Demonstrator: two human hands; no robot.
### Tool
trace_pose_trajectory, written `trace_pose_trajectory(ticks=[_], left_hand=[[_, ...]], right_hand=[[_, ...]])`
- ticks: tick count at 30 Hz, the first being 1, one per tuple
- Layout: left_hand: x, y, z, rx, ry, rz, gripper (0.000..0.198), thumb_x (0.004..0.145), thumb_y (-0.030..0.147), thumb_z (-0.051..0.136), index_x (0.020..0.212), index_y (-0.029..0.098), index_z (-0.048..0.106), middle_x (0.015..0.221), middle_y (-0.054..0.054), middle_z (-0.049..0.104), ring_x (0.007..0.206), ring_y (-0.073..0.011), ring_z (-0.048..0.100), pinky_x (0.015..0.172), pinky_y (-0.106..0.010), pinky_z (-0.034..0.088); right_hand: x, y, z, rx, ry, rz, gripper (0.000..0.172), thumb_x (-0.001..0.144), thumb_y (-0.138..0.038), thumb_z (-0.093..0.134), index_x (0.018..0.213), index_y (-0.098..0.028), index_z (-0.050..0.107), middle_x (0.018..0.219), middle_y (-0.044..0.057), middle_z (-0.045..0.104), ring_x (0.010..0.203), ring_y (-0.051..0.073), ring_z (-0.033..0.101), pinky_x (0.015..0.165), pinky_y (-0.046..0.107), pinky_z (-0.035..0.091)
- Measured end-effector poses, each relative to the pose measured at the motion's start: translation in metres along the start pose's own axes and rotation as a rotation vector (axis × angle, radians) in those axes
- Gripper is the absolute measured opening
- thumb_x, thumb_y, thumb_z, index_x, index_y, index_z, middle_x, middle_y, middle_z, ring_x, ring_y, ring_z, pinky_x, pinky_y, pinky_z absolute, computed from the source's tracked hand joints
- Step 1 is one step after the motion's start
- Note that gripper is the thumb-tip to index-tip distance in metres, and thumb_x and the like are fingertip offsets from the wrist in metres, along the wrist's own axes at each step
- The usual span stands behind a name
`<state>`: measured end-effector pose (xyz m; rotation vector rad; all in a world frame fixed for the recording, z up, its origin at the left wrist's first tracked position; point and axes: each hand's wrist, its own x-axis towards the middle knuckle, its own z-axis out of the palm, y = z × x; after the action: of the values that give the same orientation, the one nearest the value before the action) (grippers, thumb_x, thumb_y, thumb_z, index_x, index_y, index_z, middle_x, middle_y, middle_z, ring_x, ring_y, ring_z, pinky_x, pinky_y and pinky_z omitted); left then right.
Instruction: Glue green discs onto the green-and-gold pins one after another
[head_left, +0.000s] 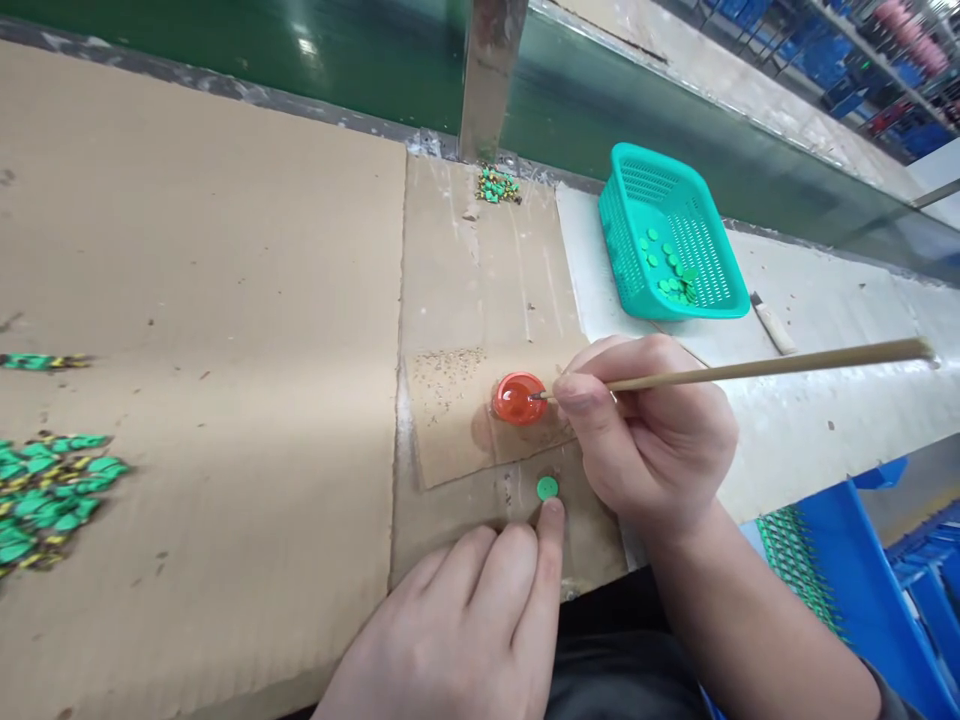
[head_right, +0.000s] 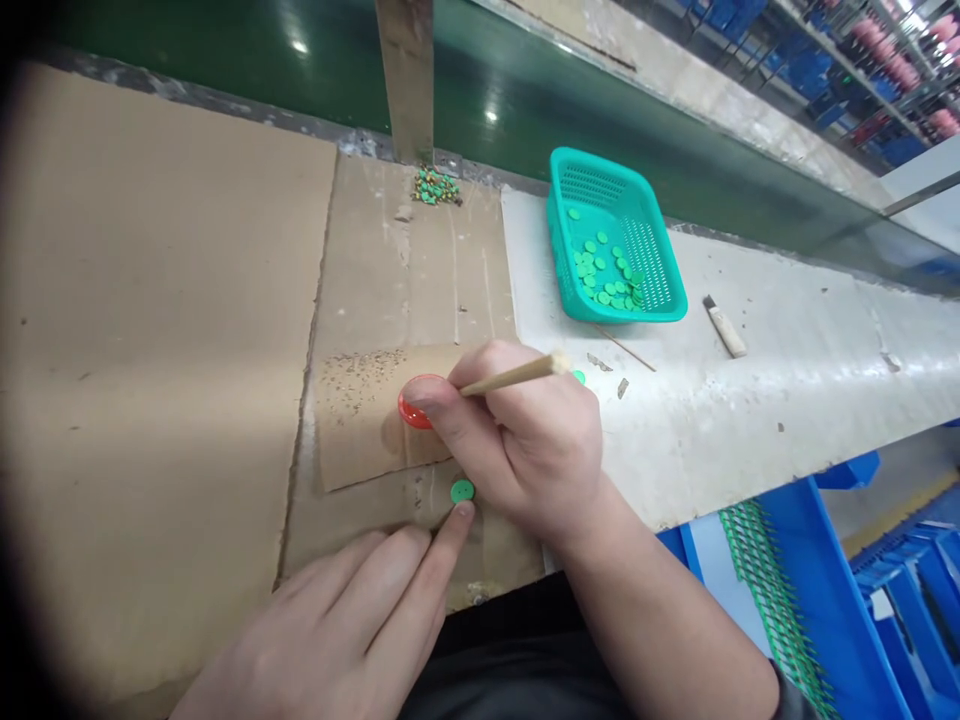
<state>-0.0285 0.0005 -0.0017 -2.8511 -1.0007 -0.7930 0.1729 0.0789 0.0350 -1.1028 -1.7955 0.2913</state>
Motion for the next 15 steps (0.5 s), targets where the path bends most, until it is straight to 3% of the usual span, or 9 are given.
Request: trace_pose_trajectory(ticks=[15], left_hand=[[0.0007,0.003,0.0067,-0.011,0.09,-0.033,0.038,0.109,0.007,0.057,0.143,0.002,0.075,0.091,-0.003,0.07,0.074,-0.0188,0.066,0.06,-0.037,0.051]], right_hand=[[0.0036,0.0042,0.0038,-0.023,-0.001,-0.074,0.033,0.117,-0.022,0.074,0.086,-0.024,0.066,0.077,-0.005,0.067,0.066,0.011,0.065,0.059,0.029,0.051]])
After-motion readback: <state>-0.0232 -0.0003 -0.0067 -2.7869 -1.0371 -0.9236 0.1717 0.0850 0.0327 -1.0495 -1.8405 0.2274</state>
